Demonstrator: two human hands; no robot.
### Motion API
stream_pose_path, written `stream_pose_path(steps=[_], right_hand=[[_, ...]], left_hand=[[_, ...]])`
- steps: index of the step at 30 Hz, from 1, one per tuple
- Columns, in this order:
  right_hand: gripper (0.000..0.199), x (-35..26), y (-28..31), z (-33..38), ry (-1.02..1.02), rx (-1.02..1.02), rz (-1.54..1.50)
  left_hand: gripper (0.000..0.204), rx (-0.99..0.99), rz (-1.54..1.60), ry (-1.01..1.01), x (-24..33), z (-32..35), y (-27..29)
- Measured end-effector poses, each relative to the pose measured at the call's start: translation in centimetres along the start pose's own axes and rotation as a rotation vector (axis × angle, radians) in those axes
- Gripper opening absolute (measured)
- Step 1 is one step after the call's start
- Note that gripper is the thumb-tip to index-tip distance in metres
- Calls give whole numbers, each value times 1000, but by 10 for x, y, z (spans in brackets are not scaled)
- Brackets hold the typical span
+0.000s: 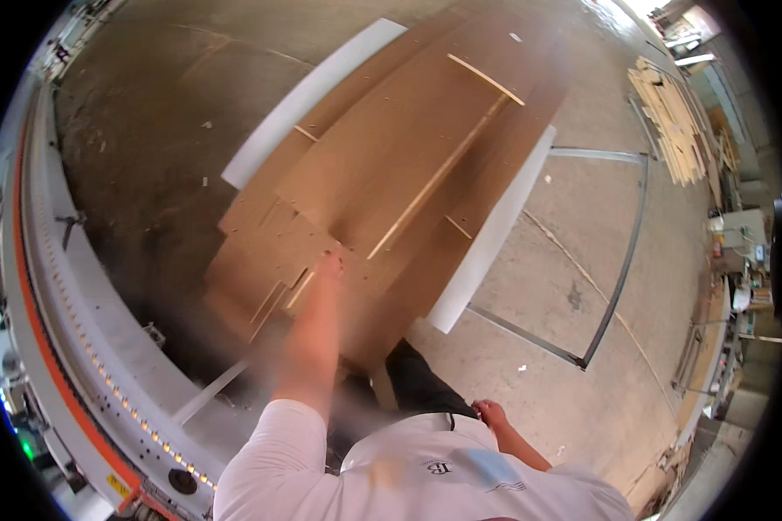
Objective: The person repeatedly picks up large rectangular wooden boards from a stack on the floor and places them onto a conveyor belt of an edge banding machine. The boards are fed through the machine one at a time to apply a strip of material to their edges. The person handles the boards by hand, positioning them carefully for the machine to process.
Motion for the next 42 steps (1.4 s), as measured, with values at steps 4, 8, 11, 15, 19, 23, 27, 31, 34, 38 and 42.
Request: stream_pose_path(steps=[4,8,11,15,19,23,27,31,34,38,42], right_hand=[[39,52,13,2,82,91,268],[39,49,15,3,127,-3,197],[38,7,8,2,12,8,139],[31,-53,-8,18,-28,-12,48],[33,-87,-21,24,192,-23,307],[36,-105,-36,3,112,-115,253],[38,-176,-56,-57,346,-136,341],[42,-270,-57,-118,491,-2,304],[46,-354,-51,-181,522,189,187],[61,-463,-36,-277,793,597,305],[66,-510,-21,-363,124,385,-126]], left_hand=[[52,64,224,79,29,4,-36],[53,77,244,112,40,29,-32],[50,-26,339,64,46,43,-24],[51,8,305,62,34,58,-4],[49,20,260,121,-11,79,40],[47,151,274,105,-71,98,106],[59,166,315,61,-145,107,196],[60,248,-95,201,-198,112,279],[53,235,-952,-200,-175,126,316],[33,753,-390,-82,-157,193,307],[38,285,-164,101,-159,238,240]])
Point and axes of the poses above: each hand's wrist, its own z-axis away from the middle knuckle, its own y-axis out of the back of the hand, x = y × z, the point moved 4 cm from there along -z, towards the middle knuckle, and after that the axes turned 12 degrees about x, right-handed, at the moved point
